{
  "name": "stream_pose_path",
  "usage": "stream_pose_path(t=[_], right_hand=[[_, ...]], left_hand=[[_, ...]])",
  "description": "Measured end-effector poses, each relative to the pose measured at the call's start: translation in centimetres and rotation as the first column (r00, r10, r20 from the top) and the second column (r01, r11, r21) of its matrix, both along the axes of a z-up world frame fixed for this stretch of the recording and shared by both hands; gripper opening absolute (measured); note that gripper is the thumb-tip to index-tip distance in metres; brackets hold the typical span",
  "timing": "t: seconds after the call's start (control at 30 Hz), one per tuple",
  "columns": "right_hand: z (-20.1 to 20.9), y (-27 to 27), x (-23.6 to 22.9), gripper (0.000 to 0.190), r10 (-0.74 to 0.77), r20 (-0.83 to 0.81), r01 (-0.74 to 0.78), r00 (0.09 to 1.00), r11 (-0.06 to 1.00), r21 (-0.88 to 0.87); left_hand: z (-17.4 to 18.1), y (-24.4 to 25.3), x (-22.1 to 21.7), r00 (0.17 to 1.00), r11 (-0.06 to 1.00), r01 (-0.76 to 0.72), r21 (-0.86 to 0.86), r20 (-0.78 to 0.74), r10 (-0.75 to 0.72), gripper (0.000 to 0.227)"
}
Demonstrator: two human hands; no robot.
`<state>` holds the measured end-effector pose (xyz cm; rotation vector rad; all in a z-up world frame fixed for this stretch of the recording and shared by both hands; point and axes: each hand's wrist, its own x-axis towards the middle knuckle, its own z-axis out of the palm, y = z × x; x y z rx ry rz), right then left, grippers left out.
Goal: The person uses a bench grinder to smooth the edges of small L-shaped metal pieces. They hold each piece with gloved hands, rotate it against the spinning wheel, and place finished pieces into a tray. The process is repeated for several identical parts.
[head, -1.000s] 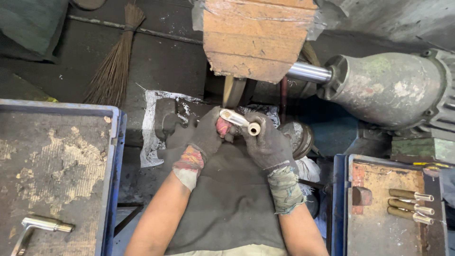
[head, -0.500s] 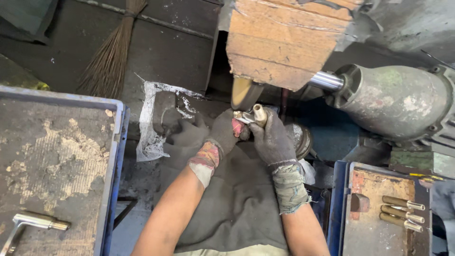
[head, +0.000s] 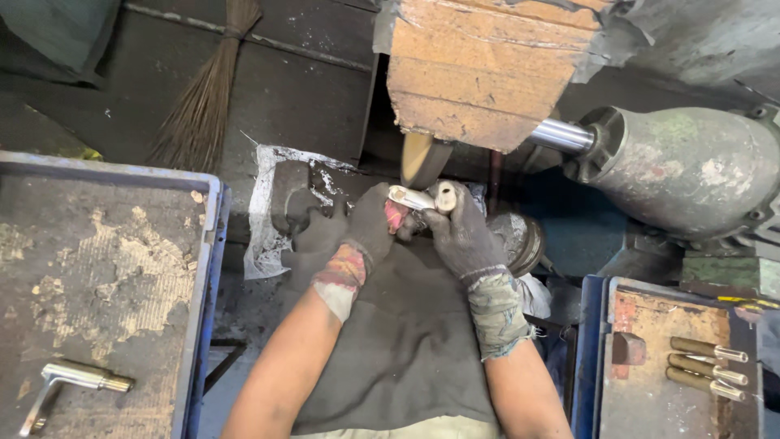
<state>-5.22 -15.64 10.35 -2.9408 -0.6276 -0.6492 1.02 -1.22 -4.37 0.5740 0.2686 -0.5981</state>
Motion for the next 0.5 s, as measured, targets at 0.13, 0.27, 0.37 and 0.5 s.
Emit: stream_pose_path(t=[0.13, 0.27, 0.37, 0.5], right_hand=[[1.5, 0.4, -1.5, 0.032, -0.02, -0.205, 0.126, 0.979, 0.844, 0.522], [2.2, 0.4, -2.1, 0.03, -0.094, -0.256, 0.205, 0.962, 0.867, 0.454], [2.0, 0.2, -1.8, 0.038, -0.115, -0.238, 0.214, 0.964, 0.868, 0.448], [0.7, -0.8, -0.8, 0.028, -0.042, 0.156, 0.067, 0.987, 0.984, -0.162]], left_hand=[[3.1, 1.9, -1.1, 0.991, 0.974, -0.027, 0.225, 0.136, -0.004, 0.036], [3.9, 1.7, -1.1, 0.972, 0.992, -0.087, 0.095, 0.227, 0.063, 0.036], [3.8, 1.1, -0.6, 0.988, 0.975, -0.074, 0.211, 0.151, 0.042, 0.038], [3.5, 0.0, -0.3, 0.999, 0.951, 0.044, 0.305, -0.024, -0.039, 0.04]])
